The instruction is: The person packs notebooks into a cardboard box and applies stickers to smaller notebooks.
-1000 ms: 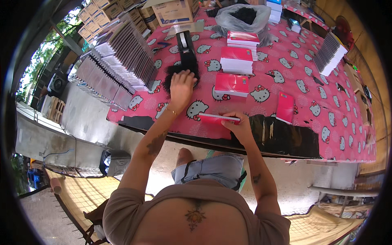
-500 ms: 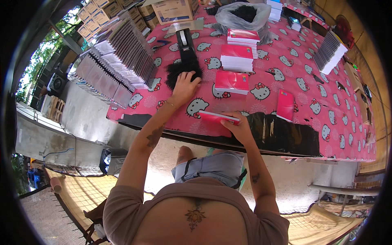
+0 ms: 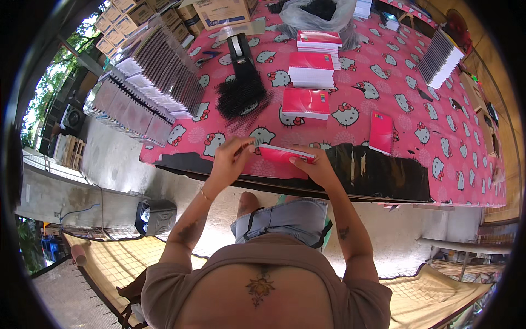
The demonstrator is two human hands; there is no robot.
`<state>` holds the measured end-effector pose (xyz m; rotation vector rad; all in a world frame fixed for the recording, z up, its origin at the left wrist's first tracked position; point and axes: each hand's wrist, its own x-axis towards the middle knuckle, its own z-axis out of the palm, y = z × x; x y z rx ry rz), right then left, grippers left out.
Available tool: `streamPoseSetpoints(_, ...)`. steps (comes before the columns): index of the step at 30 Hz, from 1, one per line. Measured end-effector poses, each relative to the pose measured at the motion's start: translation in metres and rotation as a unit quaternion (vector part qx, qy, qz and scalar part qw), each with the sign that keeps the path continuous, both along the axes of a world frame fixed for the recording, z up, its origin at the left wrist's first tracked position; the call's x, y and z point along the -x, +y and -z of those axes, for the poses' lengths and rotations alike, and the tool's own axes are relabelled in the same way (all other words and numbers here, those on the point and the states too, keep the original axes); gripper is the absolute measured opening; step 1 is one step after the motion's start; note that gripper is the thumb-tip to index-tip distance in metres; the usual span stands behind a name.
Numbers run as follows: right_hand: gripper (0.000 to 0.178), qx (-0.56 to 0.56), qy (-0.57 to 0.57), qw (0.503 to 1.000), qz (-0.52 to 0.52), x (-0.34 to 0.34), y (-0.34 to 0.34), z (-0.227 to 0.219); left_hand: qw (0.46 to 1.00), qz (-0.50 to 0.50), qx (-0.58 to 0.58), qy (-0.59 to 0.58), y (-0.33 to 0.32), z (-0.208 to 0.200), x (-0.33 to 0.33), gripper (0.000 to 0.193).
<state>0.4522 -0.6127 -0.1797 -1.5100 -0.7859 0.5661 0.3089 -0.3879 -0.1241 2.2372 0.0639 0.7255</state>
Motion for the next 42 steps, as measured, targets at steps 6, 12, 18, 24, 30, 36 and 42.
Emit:
streamPoseSetpoints(6,0.027,-0.002,-0.027,1.0,-0.004,0.003,0.003,-0.003,0.998,-0.058,0.029,-0.013,-0.009,0.017,0.015,0.016)
streamPoseSetpoints(12,0.029,-0.004,-0.08,0.997,-0.008,-0.001,0.0,0.002,0.998,-0.063,0.025,0.008,-0.007,0.014,0.007,0.015)
streamPoseSetpoints(18,0.028,-0.037,-0.056,0.997,-0.036,0.003,0.0,0.001,0.993,0.072,-0.079,0.057,0.003,-0.001,0.001,0.027)
streamPoseSetpoints(24,0.026,-0.028,0.043,0.999,-0.019,0.014,-0.001,-0.008,0.959,0.021,-0.282,-0.029,-0.015,-0.008,-0.009,0.024)
streamPoseSetpoints(30,0.026,-0.033,-0.035,0.999,0.0,0.012,-0.009,-0.003,0.991,0.085,-0.082,0.062,-0.009,0.0,-0.009,0.023)
streamPoseSetpoints(36,0.028,0.011,-0.017,1.0,-0.01,0.011,-0.01,-0.006,0.989,0.109,-0.069,0.074,-0.003,-0.008,-0.009,0.028)
streamPoseSetpoints(42,0.026,-0.004,-0.039,0.999,0.008,0.015,-0.007,-0.007,0.964,0.103,-0.247,-0.001,0.002,0.001,-0.012,0.032)
